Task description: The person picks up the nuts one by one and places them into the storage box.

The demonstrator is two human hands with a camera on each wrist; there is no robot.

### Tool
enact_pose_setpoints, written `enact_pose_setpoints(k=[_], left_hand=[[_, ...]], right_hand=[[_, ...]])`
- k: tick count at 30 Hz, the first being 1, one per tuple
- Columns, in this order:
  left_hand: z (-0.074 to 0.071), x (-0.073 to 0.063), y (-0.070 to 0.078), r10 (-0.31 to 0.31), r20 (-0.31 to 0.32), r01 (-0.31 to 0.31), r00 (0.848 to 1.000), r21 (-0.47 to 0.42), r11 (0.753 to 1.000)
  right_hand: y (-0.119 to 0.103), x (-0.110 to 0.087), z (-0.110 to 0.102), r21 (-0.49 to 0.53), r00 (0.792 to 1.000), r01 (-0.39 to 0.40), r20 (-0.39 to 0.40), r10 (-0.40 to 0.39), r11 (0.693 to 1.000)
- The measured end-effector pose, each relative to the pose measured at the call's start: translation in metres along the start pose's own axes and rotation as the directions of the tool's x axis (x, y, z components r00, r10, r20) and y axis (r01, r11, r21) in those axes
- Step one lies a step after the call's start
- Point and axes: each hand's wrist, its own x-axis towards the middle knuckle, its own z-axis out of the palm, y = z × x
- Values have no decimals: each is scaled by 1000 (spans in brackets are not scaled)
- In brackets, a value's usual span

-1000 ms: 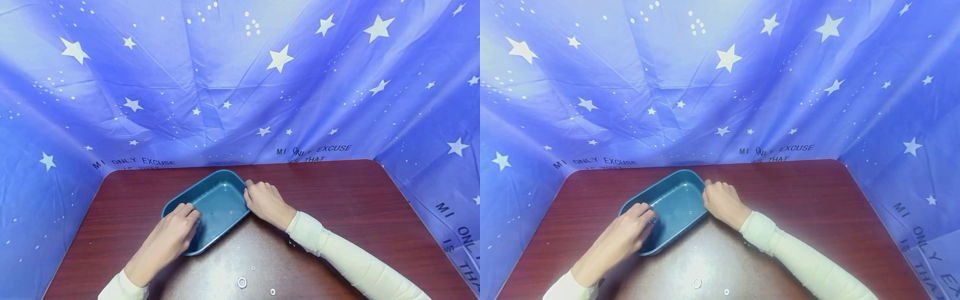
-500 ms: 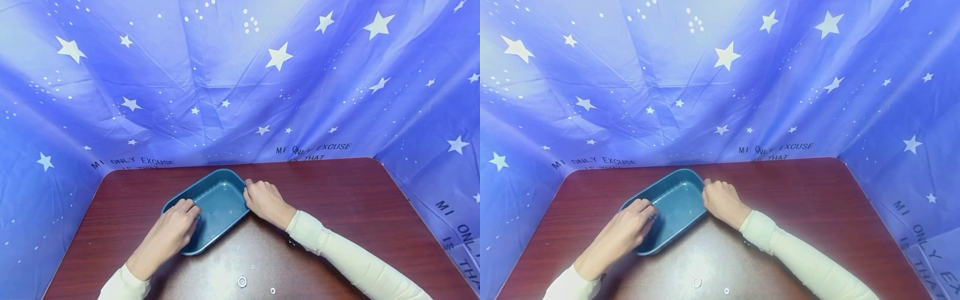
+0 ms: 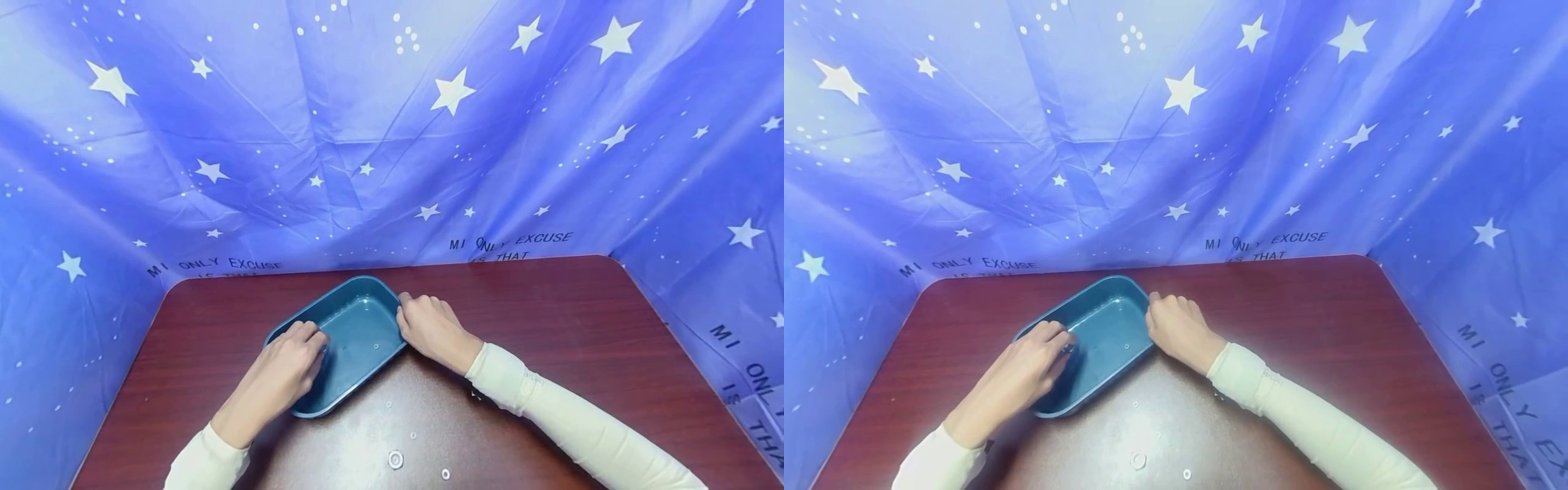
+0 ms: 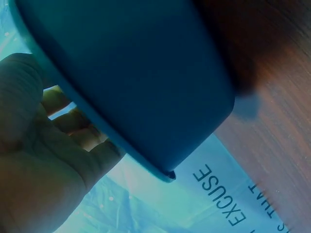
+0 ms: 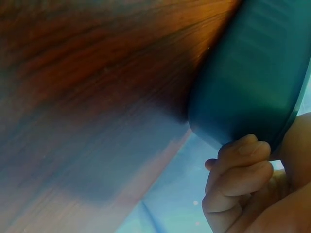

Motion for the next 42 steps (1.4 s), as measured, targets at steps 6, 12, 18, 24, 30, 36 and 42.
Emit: enact_pose_setpoints(k=[6, 12, 18, 24, 30, 36, 42], left_hand=[[3, 2, 0, -29, 4, 29, 1000, 12, 1000], [4, 4, 0, -35, 11, 34, 999, 13, 999], [5, -1, -2, -129, 64, 125, 990, 70, 990], [8, -9, -6, -133, 73, 128, 988, 67, 989], [6, -11, -5, -140, 71, 137, 988, 48, 989], [3, -12, -7, -157, 49, 155, 986, 29, 987], [2, -13, -15, -131, -114, 133, 985, 19, 991]], right_hand=[[-1, -1, -1, 4, 1000, 6, -2, -6, 1000], [2, -3, -6, -1, 1000, -4, 7, 4, 1000], [3, -8, -12, 4, 1000, 0, -20, 0, 1000], [4, -13, -15, 6, 1000, -8, -24, 8, 1000], [7, -21, -16, -8, 1000, 0, -31, 0, 1000], [8, -29, -19, -2, 1000, 3, -31, -3, 1000], [8, -36, -22, 7, 999, 9, -35, -9, 1000]])
